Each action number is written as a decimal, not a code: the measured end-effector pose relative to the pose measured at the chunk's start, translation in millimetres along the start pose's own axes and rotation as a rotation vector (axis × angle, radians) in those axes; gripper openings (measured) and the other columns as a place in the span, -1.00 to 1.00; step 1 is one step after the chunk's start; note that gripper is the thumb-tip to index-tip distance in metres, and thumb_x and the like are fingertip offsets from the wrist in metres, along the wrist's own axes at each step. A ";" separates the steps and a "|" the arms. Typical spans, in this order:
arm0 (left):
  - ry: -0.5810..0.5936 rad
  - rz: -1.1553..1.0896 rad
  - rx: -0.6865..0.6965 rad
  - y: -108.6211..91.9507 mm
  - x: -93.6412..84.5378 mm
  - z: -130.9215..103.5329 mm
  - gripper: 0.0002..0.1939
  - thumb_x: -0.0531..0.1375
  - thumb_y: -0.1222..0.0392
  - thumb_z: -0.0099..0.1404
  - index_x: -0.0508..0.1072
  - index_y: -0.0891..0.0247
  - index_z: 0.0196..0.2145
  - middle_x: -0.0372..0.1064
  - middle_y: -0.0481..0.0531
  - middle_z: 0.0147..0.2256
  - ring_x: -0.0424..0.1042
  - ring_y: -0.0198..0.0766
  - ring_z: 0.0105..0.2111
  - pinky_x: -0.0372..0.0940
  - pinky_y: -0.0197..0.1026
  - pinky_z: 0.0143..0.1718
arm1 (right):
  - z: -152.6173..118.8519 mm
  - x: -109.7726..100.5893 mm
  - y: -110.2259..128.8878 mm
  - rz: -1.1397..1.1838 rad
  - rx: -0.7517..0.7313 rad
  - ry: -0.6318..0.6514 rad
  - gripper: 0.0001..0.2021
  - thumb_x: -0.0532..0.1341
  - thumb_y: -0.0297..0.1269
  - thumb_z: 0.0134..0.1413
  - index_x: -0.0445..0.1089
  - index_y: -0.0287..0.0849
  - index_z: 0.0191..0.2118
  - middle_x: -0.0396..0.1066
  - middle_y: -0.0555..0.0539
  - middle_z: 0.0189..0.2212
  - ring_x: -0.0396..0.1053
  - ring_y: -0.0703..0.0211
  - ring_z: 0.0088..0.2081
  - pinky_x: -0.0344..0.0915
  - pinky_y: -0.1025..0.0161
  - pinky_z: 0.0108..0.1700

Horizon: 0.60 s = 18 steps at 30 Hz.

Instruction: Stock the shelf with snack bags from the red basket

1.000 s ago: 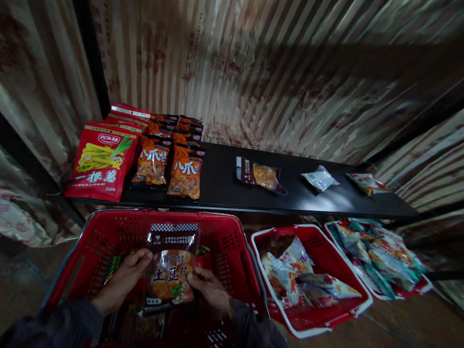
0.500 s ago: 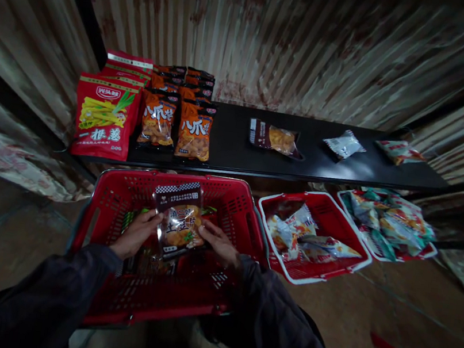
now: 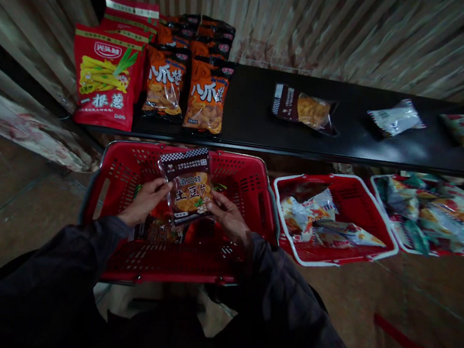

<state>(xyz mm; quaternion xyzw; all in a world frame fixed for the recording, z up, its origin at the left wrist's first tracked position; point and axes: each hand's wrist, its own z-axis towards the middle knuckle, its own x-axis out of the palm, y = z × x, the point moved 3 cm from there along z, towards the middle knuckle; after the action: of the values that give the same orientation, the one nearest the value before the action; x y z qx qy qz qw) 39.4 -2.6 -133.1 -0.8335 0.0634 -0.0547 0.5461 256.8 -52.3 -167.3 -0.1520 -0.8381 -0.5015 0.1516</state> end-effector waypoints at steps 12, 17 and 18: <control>0.144 -0.034 -0.142 19.7 -8.7 -20.7 -0.57 0.33 -0.06 -0.06 0.44 0.31 -0.33 0.42 0.02 -0.33 0.42 -0.24 -0.30 0.33 -0.15 -0.21 | 3.3 7.4 -2.6 0.003 -0.013 -0.001 -0.57 0.42 -0.28 -0.26 0.44 -0.07 -0.14 0.49 0.04 -0.20 0.44 0.20 -0.22 0.38 0.22 -0.14; 0.099 -0.049 -0.153 25.1 -4.7 -16.0 -0.48 0.32 -0.17 -0.11 0.44 0.30 -0.32 0.41 0.04 -0.33 0.40 -0.25 -0.32 0.30 -0.20 -0.26 | -2.8 10.5 -5.7 -0.004 0.022 0.042 -0.56 0.41 -0.26 -0.25 0.41 -0.07 -0.13 0.50 0.02 -0.25 0.45 0.19 -0.26 0.40 0.23 -0.22; 0.096 -0.058 -0.152 25.2 -4.0 -16.0 -0.47 0.32 -0.19 -0.10 0.43 0.30 -0.32 0.41 0.04 -0.33 0.40 -0.25 -0.32 0.30 -0.20 -0.25 | -3.1 9.6 -7.1 -0.006 0.032 0.039 -0.55 0.42 -0.26 -0.27 0.41 -0.07 -0.14 0.51 0.02 -0.26 0.46 0.18 -0.27 0.40 0.22 -0.22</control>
<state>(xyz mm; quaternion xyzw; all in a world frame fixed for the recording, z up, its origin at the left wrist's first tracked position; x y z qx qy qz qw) 31.7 -26.3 -149.9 -0.8706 0.0691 -0.1052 0.4756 245.5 -57.3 -167.7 -0.1371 -0.8433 -0.4915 0.1687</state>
